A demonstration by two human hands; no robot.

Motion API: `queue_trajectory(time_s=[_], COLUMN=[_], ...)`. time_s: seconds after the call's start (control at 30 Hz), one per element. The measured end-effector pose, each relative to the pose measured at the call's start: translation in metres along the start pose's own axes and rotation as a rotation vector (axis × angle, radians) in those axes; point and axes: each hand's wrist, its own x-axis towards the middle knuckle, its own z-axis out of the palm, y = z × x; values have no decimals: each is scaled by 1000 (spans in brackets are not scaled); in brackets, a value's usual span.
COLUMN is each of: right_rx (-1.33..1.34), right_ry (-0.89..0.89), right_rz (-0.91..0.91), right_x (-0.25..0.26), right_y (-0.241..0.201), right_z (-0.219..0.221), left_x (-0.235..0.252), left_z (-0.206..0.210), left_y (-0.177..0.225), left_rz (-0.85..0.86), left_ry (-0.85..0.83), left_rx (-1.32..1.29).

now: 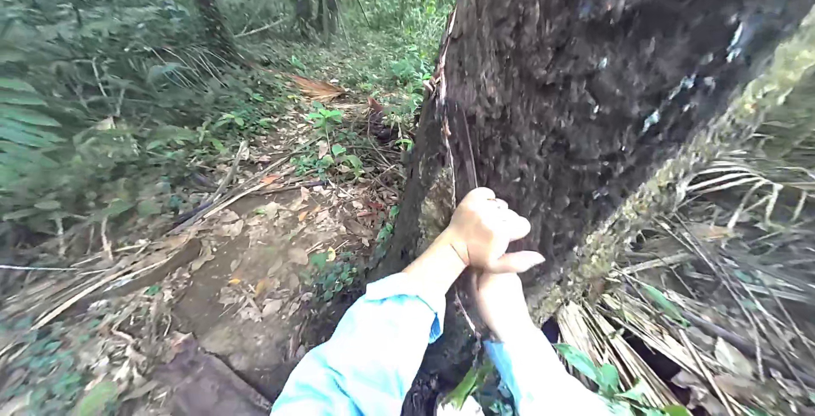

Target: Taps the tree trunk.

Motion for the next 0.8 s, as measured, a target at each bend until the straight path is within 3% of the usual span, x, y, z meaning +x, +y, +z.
queue_trajectory(time_s=[0.13,0.3,0.4,0.47,0.5,0.57,0.63,0.8], right_rx=[23,50,93,173,213,279,335,598], right_ry=[78,99,99,77,71,25,-16,-182], right_rz=[-64,-129,-243,-267,-268,-234,-207,-98], right_x=[-31,-26,-37,-54,-63,-81,-96,-131], right_y=[33,32,46,58,64,74,80,91], right_z=[31,3,-13,-18,-18,-20,-25,-51], left_x=[-35,-15,6,30,44,71,94,116], left_z=[16,12,-12,-29,-38,-53,-59,-55], left_y=[25,22,7,-26,-45,-78,-110,-144], left_rz=[67,-12,-173,-331,-468,-802,-1012,-1084], left_ry=[11,-14,197,420,454,339,159,60], left_rx=[32,-148,-156,-47,16,72,58,11])
